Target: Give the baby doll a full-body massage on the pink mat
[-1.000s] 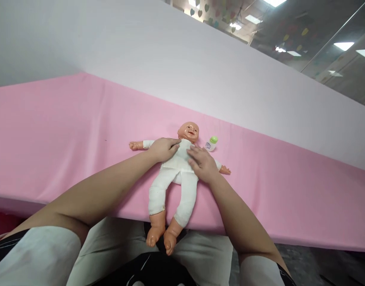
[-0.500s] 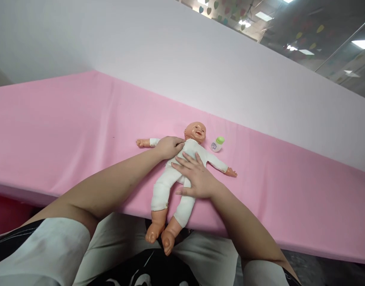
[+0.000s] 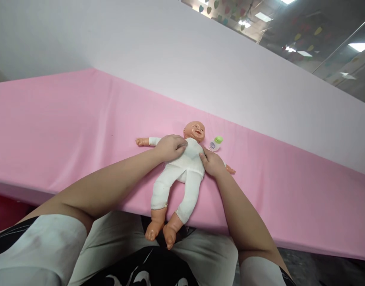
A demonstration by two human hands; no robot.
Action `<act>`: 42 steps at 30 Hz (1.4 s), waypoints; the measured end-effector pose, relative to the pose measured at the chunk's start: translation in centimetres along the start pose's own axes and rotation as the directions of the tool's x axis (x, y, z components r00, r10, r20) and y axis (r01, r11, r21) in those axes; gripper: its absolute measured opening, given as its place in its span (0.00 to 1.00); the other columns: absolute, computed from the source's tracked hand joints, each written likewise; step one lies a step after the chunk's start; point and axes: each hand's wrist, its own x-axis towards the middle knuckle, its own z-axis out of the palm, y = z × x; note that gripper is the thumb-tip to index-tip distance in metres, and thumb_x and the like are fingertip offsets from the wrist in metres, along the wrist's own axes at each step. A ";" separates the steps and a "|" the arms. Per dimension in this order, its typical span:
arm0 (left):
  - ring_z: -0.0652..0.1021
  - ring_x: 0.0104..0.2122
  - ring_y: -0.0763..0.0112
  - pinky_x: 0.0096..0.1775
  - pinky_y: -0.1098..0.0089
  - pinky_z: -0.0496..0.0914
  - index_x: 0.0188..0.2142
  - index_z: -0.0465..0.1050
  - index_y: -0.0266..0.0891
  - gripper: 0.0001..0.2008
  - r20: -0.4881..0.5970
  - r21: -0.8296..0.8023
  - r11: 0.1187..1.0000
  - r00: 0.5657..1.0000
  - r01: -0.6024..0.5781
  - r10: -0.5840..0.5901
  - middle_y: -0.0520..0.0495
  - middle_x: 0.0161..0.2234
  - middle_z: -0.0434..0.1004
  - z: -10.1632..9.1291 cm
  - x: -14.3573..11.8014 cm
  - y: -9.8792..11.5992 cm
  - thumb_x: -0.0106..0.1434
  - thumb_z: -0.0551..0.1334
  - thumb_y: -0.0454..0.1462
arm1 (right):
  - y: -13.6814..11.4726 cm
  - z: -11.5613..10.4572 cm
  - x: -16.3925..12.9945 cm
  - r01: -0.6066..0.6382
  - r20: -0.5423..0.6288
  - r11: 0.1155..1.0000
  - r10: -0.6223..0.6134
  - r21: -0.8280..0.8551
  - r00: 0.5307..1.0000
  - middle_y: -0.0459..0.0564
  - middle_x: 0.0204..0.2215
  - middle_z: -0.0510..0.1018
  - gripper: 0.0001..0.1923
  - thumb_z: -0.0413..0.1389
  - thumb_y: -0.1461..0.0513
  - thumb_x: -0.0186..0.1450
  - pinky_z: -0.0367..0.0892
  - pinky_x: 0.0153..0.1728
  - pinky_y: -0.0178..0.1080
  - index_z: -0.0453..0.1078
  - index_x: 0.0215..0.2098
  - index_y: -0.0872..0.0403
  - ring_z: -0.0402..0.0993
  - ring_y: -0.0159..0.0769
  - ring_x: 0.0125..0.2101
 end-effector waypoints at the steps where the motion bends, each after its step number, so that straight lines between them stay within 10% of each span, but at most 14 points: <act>1: 0.83 0.49 0.54 0.56 0.56 0.74 0.46 0.84 0.42 0.17 0.003 -0.050 0.998 0.999 -0.044 0.044 0.42 0.47 0.86 -0.4 -0.4 1.0 0.68 0.58 0.42 | 0.1 -0.1 0.0 -0.024 0.000 1.000 0.024 -0.017 1.000 0.54 0.58 0.81 0.25 0.43 0.50 0.78 0.72 0.55 0.53 0.67 0.68 0.46 0.78 0.53 0.56; 6: 0.85 0.40 0.58 0.46 0.63 0.77 0.43 0.86 0.47 0.14 0.265 -0.426 0.876 0.895 -0.227 0.360 0.45 0.41 0.88 -1.7 -2.5 6.6 0.67 0.62 0.45 | -0.1 -0.2 0.0 -0.026 -0.008 0.998 0.026 -0.060 1.000 0.53 0.54 0.83 0.23 0.43 0.57 0.76 0.73 0.49 0.49 0.71 0.63 0.47 0.79 0.52 0.51; 12: 0.72 0.67 0.50 0.73 0.51 0.55 0.61 0.78 0.45 0.24 0.432 -0.344 0.875 0.770 -0.341 0.470 0.43 0.60 0.81 -0.7 -2.1 6.9 0.70 0.62 0.50 | -0.1 -0.4 -0.1 -0.054 0.010 0.998 0.054 -0.035 0.998 0.51 0.57 0.82 0.24 0.43 0.57 0.77 0.72 0.53 0.47 0.70 0.66 0.46 0.79 0.49 0.53; 21: 0.49 0.77 0.50 0.74 0.45 0.40 0.76 0.54 0.44 0.38 0.448 0.028 0.990 0.887 -0.140 0.113 0.42 0.78 0.46 0.3 -0.1 1.1 0.75 0.50 0.58 | 0.0 -0.3 -0.2 -0.043 -0.007 0.999 0.043 0.009 0.999 0.50 0.62 0.79 0.25 0.46 0.56 0.77 0.71 0.59 0.49 0.67 0.69 0.45 0.77 0.49 0.59; 29: 0.75 0.65 0.58 0.67 0.61 0.64 0.68 0.70 0.42 0.29 0.253 0.159 0.982 0.957 0.101 -0.139 0.45 0.67 0.74 -0.5 0.6 -1.9 0.77 0.46 0.48 | -2.2 0.3 -1.4 0.241 -0.297 0.969 -0.215 0.054 0.930 0.56 0.58 0.81 0.22 0.54 0.54 0.72 0.67 0.66 0.53 0.76 0.60 0.53 0.75 0.49 0.60; 32: 0.80 0.58 0.58 0.63 0.60 0.69 0.62 0.77 0.44 0.27 0.247 0.194 0.972 0.952 0.132 -0.178 0.47 0.60 0.80 -0.8 0.9 -2.1 0.77 0.45 0.45 | -5.6 0.6 -3.2 0.586 -0.196 0.798 -0.557 0.143 0.807 0.55 0.63 0.78 0.23 0.55 0.52 0.73 0.65 0.68 0.52 0.73 0.63 0.50 0.70 0.45 0.66; 36: 0.79 0.59 0.61 0.62 0.63 0.70 0.62 0.76 0.43 0.26 0.218 0.181 0.970 0.956 0.160 -0.198 0.47 0.61 0.80 -0.6 0.9 -2.2 0.76 0.46 0.44 | -9.1 1.0 -4.9 0.719 -0.005 0.662 -0.735 0.209 0.678 0.54 0.67 0.74 0.26 0.53 0.49 0.75 0.60 0.70 0.50 0.70 0.66 0.49 0.69 0.42 0.68; 42: 0.82 0.56 0.62 0.58 0.65 0.73 0.62 0.77 0.48 0.24 0.219 0.129 0.981 0.960 0.147 -0.173 0.51 0.58 0.82 -0.1 0.7 -2.8 0.74 0.51 0.45 | -7.8 1.2 -3.4 0.584 0.208 0.810 -0.582 0.057 0.786 0.55 0.71 0.67 0.41 0.57 0.38 0.69 0.32 0.75 0.65 0.63 0.73 0.46 0.54 0.53 0.75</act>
